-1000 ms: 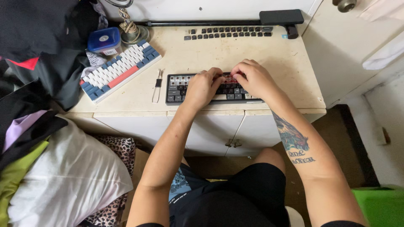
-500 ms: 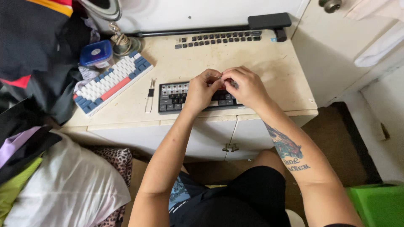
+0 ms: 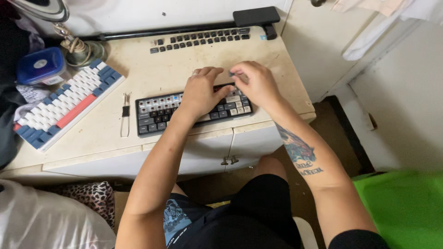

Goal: The person uses a red keycap puller to remove black keycaps from a mechanical keyboard. They place the removed keycaps in a row on the desk and continue removing more keys from the board.

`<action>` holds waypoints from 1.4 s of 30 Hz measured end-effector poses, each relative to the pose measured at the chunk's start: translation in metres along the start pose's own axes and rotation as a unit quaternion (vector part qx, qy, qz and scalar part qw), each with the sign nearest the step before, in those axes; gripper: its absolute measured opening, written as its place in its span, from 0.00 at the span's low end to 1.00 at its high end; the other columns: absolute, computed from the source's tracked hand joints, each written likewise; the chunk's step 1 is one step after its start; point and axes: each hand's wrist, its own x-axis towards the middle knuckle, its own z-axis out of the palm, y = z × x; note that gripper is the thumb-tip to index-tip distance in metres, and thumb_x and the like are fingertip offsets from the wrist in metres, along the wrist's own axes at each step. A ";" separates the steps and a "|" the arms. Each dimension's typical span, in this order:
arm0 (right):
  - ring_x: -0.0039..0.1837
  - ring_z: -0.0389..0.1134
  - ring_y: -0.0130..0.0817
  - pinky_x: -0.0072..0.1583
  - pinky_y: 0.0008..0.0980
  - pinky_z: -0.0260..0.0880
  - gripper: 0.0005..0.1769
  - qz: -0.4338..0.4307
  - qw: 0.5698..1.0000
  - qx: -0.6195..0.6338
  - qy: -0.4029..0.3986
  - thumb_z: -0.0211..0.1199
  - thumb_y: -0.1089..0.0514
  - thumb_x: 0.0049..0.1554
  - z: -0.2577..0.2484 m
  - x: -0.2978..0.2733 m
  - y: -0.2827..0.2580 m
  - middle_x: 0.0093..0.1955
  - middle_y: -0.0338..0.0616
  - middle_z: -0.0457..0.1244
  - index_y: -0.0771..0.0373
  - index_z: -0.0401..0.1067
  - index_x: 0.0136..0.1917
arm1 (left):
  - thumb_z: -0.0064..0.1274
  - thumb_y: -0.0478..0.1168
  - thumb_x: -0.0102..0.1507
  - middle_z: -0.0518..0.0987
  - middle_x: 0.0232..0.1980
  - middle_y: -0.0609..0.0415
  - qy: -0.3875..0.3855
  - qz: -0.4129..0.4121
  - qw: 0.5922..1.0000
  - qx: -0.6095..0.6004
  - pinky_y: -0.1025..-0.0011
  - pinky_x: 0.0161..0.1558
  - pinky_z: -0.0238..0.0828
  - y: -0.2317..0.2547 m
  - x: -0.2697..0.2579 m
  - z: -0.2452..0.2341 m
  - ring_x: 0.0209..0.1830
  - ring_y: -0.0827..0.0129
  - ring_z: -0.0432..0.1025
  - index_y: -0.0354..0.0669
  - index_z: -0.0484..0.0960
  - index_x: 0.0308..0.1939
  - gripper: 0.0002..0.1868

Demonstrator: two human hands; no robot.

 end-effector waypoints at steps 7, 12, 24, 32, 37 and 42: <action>0.50 0.76 0.41 0.50 0.36 0.74 0.07 0.038 0.998 -0.048 -0.014 0.68 0.65 0.58 0.000 0.025 0.044 0.48 0.48 0.72 0.65 0.76 0.51 | 0.45 0.70 0.64 0.69 0.69 0.38 -0.133 -0.035 0.987 0.085 0.51 0.66 0.59 -0.023 0.036 0.004 0.68 0.42 0.63 0.42 0.77 0.63 0.39; 0.50 0.76 0.44 0.50 0.37 0.75 0.06 0.049 0.994 -0.092 -0.025 0.66 0.67 0.57 0.005 0.039 0.090 0.46 0.52 0.71 0.65 0.76 0.50 | 0.40 0.70 0.65 0.68 0.71 0.43 -0.236 -0.044 0.963 0.120 0.52 0.68 0.59 -0.020 0.061 -0.001 0.74 0.47 0.59 0.46 0.78 0.62 0.37; 0.42 0.71 0.55 0.46 0.52 0.71 0.04 0.090 0.952 -0.292 -0.023 0.65 0.62 0.58 0.021 0.079 0.167 0.39 0.54 0.70 0.58 0.80 0.45 | 0.47 0.63 0.65 0.77 0.61 0.41 -0.257 -0.019 0.955 0.146 0.56 0.63 0.68 -0.014 0.104 0.029 0.63 0.49 0.71 0.44 0.87 0.51 0.29; 0.43 0.71 0.55 0.45 0.52 0.70 0.05 0.084 0.952 -0.295 -0.010 0.65 0.63 0.56 0.027 0.087 0.184 0.38 0.54 0.70 0.57 0.80 0.43 | 0.50 0.60 0.64 0.76 0.62 0.45 -0.281 -0.014 0.949 0.145 0.57 0.64 0.66 -0.014 0.103 0.017 0.65 0.51 0.69 0.46 0.84 0.54 0.26; 0.42 0.71 0.56 0.45 0.52 0.70 0.05 0.089 0.953 -0.288 0.010 0.65 0.63 0.58 0.029 0.087 0.187 0.39 0.55 0.70 0.57 0.80 0.44 | 0.51 0.60 0.65 0.75 0.64 0.46 -0.281 -0.016 0.948 0.147 0.57 0.65 0.66 -0.015 0.102 0.018 0.67 0.50 0.67 0.46 0.83 0.56 0.26; 0.42 0.71 0.56 0.45 0.52 0.70 0.05 0.092 0.955 -0.283 0.013 0.64 0.64 0.58 0.031 0.088 0.187 0.39 0.55 0.69 0.58 0.80 0.45 | 0.50 0.60 0.64 0.74 0.64 0.45 -0.274 -0.008 0.951 0.145 0.57 0.64 0.65 -0.019 0.102 0.020 0.67 0.49 0.66 0.47 0.82 0.56 0.26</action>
